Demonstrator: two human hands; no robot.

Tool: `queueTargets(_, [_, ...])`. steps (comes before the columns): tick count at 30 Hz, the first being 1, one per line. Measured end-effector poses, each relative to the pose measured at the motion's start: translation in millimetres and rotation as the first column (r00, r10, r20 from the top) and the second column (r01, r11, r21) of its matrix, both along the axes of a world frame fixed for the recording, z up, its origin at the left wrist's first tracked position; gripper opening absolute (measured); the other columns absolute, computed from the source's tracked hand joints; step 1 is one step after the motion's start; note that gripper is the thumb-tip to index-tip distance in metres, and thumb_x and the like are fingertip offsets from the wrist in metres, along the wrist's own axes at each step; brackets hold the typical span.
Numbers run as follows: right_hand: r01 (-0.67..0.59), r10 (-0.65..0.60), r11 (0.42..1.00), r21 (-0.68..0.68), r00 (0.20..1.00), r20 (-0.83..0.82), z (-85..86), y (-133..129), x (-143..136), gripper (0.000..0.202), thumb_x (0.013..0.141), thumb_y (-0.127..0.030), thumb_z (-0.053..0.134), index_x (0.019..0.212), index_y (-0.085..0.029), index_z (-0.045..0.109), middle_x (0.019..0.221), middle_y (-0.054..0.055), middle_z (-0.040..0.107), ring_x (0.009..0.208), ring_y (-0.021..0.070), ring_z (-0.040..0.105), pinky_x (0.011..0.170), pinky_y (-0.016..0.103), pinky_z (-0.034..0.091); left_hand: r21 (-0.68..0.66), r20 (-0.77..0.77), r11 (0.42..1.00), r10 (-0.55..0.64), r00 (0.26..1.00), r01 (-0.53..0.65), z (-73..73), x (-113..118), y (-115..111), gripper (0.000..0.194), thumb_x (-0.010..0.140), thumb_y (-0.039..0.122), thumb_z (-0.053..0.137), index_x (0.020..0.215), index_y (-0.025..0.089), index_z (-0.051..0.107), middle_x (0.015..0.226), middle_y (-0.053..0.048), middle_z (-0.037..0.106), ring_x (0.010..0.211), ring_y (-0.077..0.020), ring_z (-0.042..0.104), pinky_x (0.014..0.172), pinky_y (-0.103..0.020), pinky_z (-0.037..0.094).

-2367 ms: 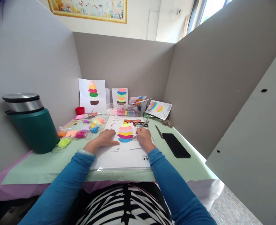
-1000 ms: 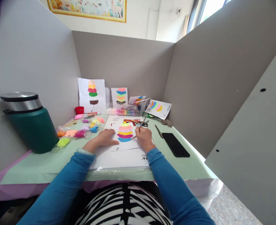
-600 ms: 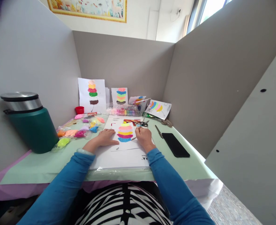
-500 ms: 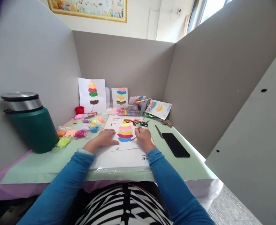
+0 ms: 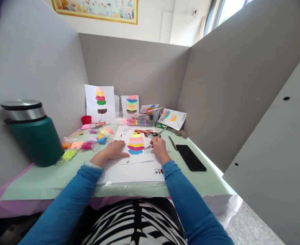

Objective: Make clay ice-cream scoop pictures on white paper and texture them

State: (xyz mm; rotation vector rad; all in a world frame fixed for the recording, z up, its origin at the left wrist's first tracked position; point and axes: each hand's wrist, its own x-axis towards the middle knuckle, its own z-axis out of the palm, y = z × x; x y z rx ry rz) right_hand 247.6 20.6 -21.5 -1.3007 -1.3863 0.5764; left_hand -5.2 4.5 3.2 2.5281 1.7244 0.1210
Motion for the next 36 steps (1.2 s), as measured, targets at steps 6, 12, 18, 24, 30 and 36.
queueTargets(6, [-0.095, 0.096, 0.995, -0.013, 0.992, 0.083, -6.6, 3, -1, 0.035, 0.080, -0.041, 0.048, 0.059, -0.017, 0.062, 0.048, 0.000, 0.055, 0.050, 0.0135, 0.052, 0.057, 0.025, 0.040, -0.006, -0.007, 1.000, 0.005, 1.000, -0.005, 0.7, 1, 0, 0.077, 0.071, 0.069, 0.055, 0.129, 0.019, 0.053, 0.143, -0.014, 0.046, 0.130, -0.0352, 0.040, 0.107, -0.045, 0.031])
queueTargets(12, [-0.150, 0.145, 0.988, 0.030, 0.981, 0.129, -6.2, 0, -4, 0.037, 0.083, -0.042, 0.046, 0.061, -0.017, 0.062, 0.050, -0.001, 0.055, 0.052, 0.0134, 0.053, 0.058, 0.025, 0.041, -0.004, -0.010, 1.000, 0.004, 1.000, -0.004, 2.4, 1, -1, 0.075, 0.072, 0.069, 0.055, 0.129, 0.019, 0.054, 0.143, -0.014, 0.046, 0.130, -0.0350, 0.041, 0.106, -0.044, 0.032])
queueTargets(18, [-0.121, 0.116, 0.992, 0.047, 0.988, 0.103, -4.4, 0, -3, 0.036, 0.082, -0.041, 0.047, 0.060, -0.017, 0.061, 0.051, -0.001, 0.055, 0.053, 0.0139, 0.054, 0.059, 0.025, 0.041, -0.007, -0.030, 1.000, 0.010, 1.000, -0.010, 1.2, 1, 0, 0.077, 0.072, 0.071, 0.054, 0.129, 0.020, 0.053, 0.144, -0.015, 0.045, 0.130, -0.0363, 0.040, 0.103, -0.046, 0.035])
queueTargets(24, [-0.140, 0.135, 0.990, 0.018, 0.976, 0.171, -3.3, -1, -6, 0.036, 0.082, -0.041, 0.045, 0.061, -0.017, 0.061, 0.051, -0.001, 0.056, 0.052, 0.0135, 0.054, 0.060, 0.025, 0.041, -0.012, -0.022, 1.000, 0.015, 1.000, -0.015, 1.2, 1, 0, 0.077, 0.071, 0.072, 0.054, 0.129, 0.020, 0.053, 0.145, -0.014, 0.044, 0.131, -0.0359, 0.039, 0.105, -0.045, 0.033])
queueTargets(30, [-0.141, 0.135, 0.989, 0.042, 0.984, 0.115, -6.4, 2, -5, 0.037, 0.083, -0.043, 0.044, 0.062, -0.017, 0.061, 0.051, -0.001, 0.055, 0.052, 0.0134, 0.053, 0.058, 0.024, 0.041, -0.015, -0.017, 1.000, 0.013, 1.000, -0.014, 0.6, 1, 0, 0.077, 0.071, 0.070, 0.054, 0.129, 0.020, 0.053, 0.146, -0.015, 0.043, 0.132, -0.0362, 0.038, 0.105, -0.047, 0.033])
queueTargets(36, [-0.137, 0.135, 0.991, -0.001, 0.975, 0.175, -12.3, 8, -5, 0.035, 0.082, -0.040, 0.044, 0.062, -0.017, 0.061, 0.050, -0.002, 0.055, 0.052, 0.0131, 0.054, 0.059, 0.024, 0.041, -0.012, -0.010, 1.000, 0.009, 1.000, -0.009, -0.4, 1, 1, 0.079, 0.071, 0.071, 0.054, 0.130, 0.019, 0.052, 0.146, -0.015, 0.043, 0.131, -0.0358, 0.039, 0.106, -0.046, 0.032])
